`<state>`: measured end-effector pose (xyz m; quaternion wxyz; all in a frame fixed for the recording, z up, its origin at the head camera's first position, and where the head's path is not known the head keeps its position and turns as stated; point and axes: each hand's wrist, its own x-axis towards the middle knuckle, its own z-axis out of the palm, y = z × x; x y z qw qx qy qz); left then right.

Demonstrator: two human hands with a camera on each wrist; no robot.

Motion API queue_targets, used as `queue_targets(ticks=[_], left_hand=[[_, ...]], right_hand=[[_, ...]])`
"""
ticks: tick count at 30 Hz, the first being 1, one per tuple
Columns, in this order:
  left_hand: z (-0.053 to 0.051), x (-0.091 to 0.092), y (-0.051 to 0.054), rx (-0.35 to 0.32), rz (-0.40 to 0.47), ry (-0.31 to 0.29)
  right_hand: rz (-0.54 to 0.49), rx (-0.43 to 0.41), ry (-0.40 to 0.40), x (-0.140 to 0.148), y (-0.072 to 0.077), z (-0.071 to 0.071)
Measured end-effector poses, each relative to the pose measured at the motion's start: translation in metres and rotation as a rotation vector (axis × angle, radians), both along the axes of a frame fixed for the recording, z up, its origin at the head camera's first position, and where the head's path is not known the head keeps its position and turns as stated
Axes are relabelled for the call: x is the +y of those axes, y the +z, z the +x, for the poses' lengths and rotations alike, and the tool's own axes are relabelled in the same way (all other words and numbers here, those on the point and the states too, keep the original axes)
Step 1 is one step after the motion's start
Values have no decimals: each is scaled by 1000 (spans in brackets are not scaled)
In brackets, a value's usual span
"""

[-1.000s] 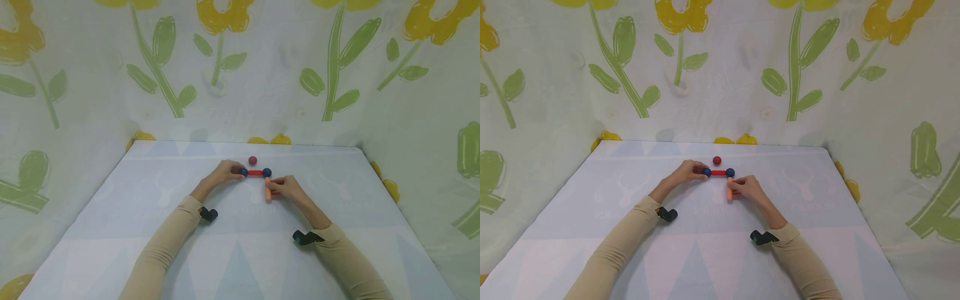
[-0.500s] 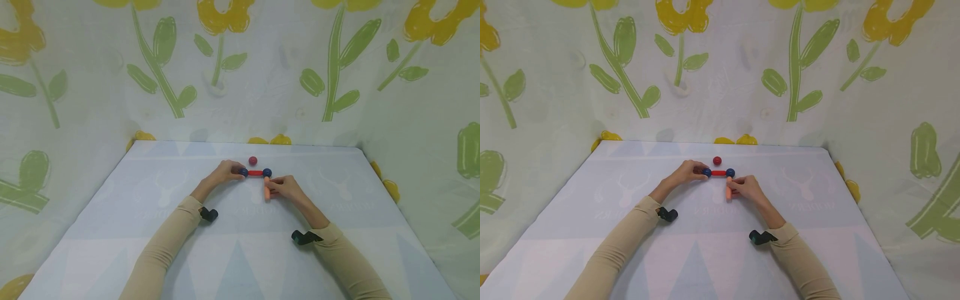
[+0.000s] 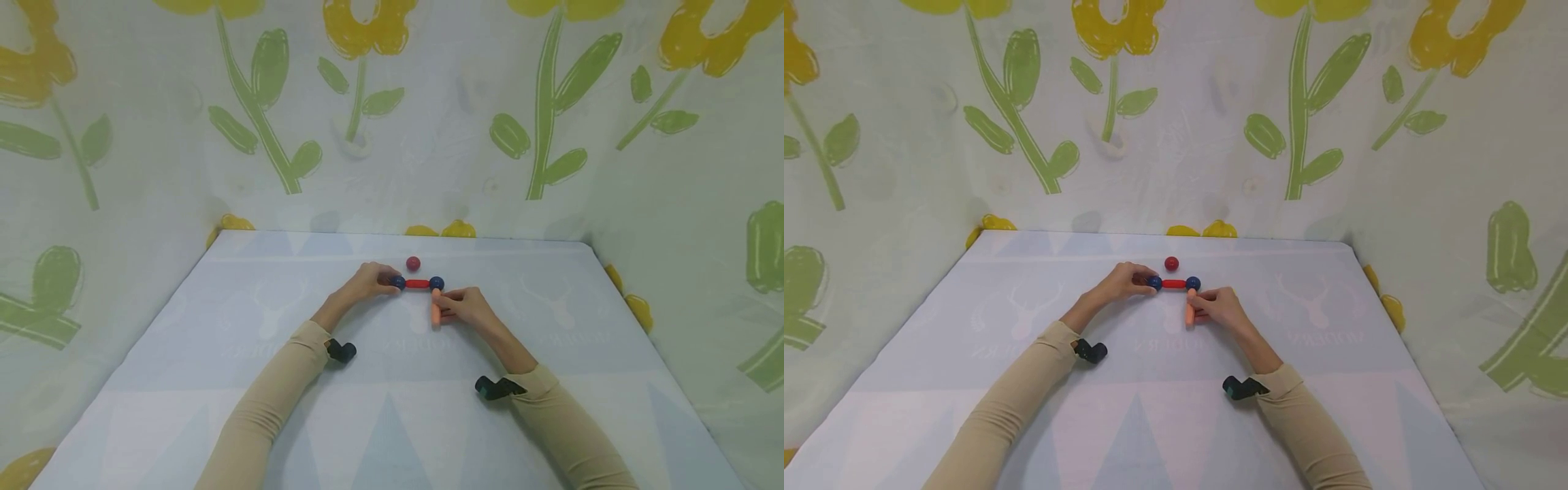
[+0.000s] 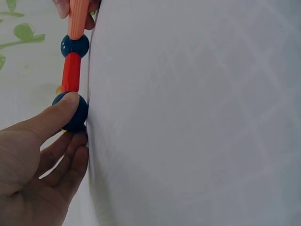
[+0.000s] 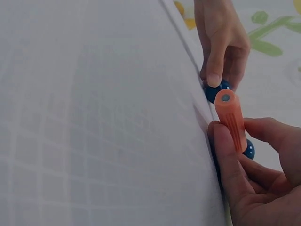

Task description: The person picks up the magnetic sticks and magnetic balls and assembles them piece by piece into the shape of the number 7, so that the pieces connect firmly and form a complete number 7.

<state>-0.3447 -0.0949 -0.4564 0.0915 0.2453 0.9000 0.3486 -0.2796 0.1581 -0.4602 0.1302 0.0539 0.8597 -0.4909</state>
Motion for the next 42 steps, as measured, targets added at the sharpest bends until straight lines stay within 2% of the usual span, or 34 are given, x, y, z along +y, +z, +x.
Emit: queue_targets(ticks=[8,12,18,25,33,42], left_hand=[[2,0,2,-16,12,20],[1,1,-2,-8,14,27],[3,2,-2,-22,14,48],[5,1,1,-10,-13,37],[17,-4,13,-41,-49,20],[33,-14,16,-90,-51,-16]], right_hand=[[-43,-28,-12,0,-2,-1],[-63,-35,-18,0,-2,-1],[-43,-39,-25,1,-3,-1],[-47,-28,-48,0,-3,-1],[-13,-24,-58,-2,0,-1],[-21,-22,-50,-1,-2,0]])
